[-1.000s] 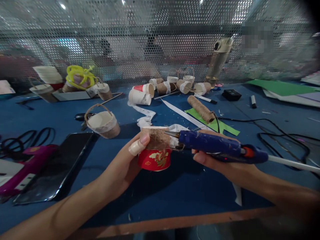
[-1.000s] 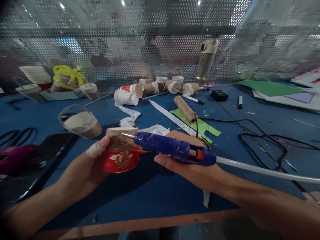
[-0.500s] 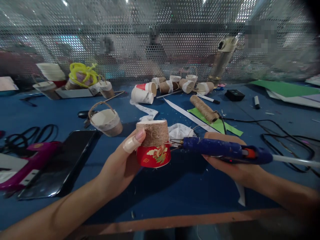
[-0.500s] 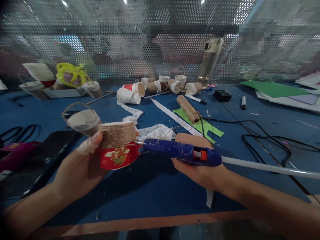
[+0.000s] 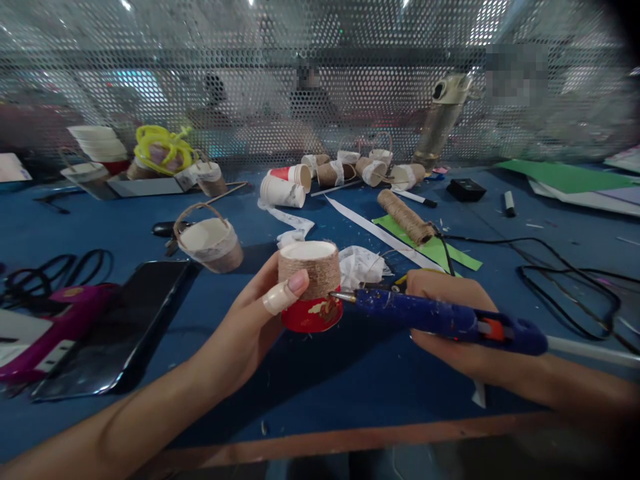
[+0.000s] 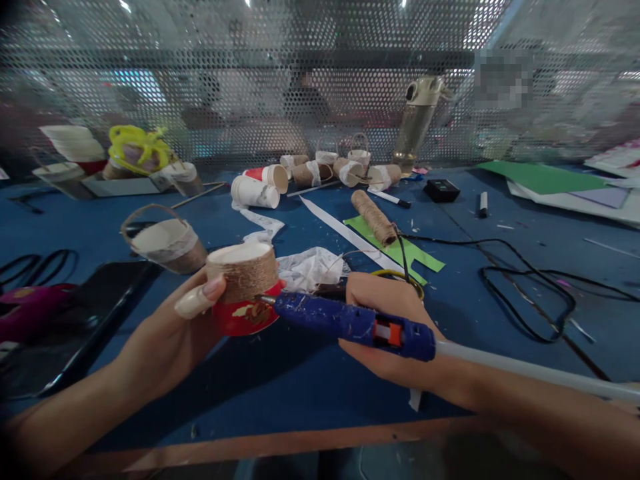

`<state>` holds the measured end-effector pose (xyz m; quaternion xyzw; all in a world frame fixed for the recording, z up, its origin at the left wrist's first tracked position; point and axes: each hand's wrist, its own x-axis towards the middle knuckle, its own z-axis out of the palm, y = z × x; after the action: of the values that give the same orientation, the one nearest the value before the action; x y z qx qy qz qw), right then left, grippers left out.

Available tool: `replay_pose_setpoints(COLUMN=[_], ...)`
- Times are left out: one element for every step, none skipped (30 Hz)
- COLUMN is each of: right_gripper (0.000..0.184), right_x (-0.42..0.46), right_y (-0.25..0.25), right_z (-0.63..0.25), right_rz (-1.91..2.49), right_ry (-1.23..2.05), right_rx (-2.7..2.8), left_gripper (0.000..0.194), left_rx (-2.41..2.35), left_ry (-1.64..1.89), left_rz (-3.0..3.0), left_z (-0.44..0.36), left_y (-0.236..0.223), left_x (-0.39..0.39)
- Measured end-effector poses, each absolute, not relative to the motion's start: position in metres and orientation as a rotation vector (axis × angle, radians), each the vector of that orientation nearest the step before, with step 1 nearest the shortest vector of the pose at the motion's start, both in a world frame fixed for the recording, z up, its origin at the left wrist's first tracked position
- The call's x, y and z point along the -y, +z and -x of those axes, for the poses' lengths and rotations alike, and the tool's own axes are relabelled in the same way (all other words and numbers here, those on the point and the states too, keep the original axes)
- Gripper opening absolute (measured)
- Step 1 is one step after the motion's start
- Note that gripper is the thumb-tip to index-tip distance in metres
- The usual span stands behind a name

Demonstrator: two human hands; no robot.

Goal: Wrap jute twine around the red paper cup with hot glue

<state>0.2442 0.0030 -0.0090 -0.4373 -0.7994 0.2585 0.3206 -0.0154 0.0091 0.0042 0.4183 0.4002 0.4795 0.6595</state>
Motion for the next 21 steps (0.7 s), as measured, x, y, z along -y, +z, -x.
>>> replay_pose_setpoints(right_gripper=[0.024,0.023,0.023,0.022,0.021,0.021,0.021,0.021,0.021,0.021,0.021,0.021,0.021,0.021,0.021,0.021,0.021,0.022,0.022,0.022,0.022], right_x=[-0.0030,-0.0031,-0.0032,-0.0034,-0.0036,-0.0038,-0.0040,-0.0042,-0.0044,-0.0044,-0.0044,-0.0042,-0.0038,-0.0034,-0.0030,-0.0026,-0.0022,-0.0020,-0.0019,-0.0020,-0.0021], right_y=[-0.0091,-0.0088,-0.0082,-0.0074,-0.0065,-0.0056,-0.0047,-0.0042,-0.0038,-0.0039,-0.0042,-0.0047,-0.0055,-0.0064,-0.0072,-0.0080,-0.0084,-0.0087,-0.0086,-0.0083,-0.0078], right_z=[-0.2444,-0.2444,-0.2442,-0.2439,-0.2435,-0.2432,-0.2429,-0.2427,-0.2427,-0.2428,-0.2429,-0.2431,-0.2433,-0.2435,-0.2436,-0.2437,-0.2438,-0.2438,-0.2438,-0.2437,-0.2437], right_rz=[1.153,1.167,1.186,1.206,1.227,1.246,1.258,1.265,1.267,1.270,1.273,1.274,1.274,1.275,1.272,1.266,1.257,1.247,1.239,1.231,1.224], right_ry=[0.681,0.675,0.664,0.650,0.634,0.618,0.606,0.597,0.590,0.589,0.594,0.600,0.603,0.602,0.599,0.595,0.592,0.589,0.584,0.583,0.583], right_rx=[2.100,2.097,2.094,2.091,2.090,2.089,2.093,2.099,2.102,2.103,2.103,2.104,2.104,2.106,2.108,2.108,2.107,2.106,2.107,2.109,2.109], left_gripper=[0.046,0.046,0.045,0.045,0.045,0.045,0.046,0.046,0.045,0.045,0.044,0.044,0.045,0.045,0.045,0.045,0.044,0.044,0.042,0.041,0.040], left_rx=[-0.905,-0.903,-0.898,-0.892,-0.888,-0.887,-0.887,-0.886,-0.884,-0.884,-0.884,-0.882,-0.881,-0.882,-0.885,-0.887,-0.887,-0.882,-0.873,-0.856,-0.837], left_ry=[1.082,1.080,1.078,1.079,1.079,1.084,1.086,1.086,1.082,1.078,1.076,1.077,1.079,1.085,1.091,1.093,1.095,1.093,1.089,1.088,1.089], left_rz=[-0.950,-0.948,-0.946,-0.944,-0.942,-0.941,-0.941,-0.940,-0.938,-0.935,-0.931,-0.929,-0.927,-0.928,-0.932,-0.939,-0.948,-0.956,-0.960,-0.961,-0.959], left_z=[0.0158,0.0166,0.0177,0.0188,0.0200,0.0211,0.0220,0.0226,0.0229,0.0229,0.0225,0.0219,0.0211,0.0202,0.0194,0.0188,0.0184,0.0183,0.0185,0.0190,0.0197], left_y=[0.0036,0.0030,0.0024,0.0019,0.0015,0.0013,0.0013,0.0015,0.0018,0.0022,0.0027,0.0032,0.0037,0.0041,0.0044,0.0045,0.0044,0.0042,0.0038,0.0032,0.0026], left_x=[-0.0090,-0.0091,-0.0095,-0.0100,-0.0105,-0.0110,-0.0113,-0.0115,-0.0115,-0.0113,-0.0109,-0.0105,-0.0100,-0.0096,-0.0093,-0.0093,-0.0095,-0.0098,-0.0104,-0.0109,-0.0115])
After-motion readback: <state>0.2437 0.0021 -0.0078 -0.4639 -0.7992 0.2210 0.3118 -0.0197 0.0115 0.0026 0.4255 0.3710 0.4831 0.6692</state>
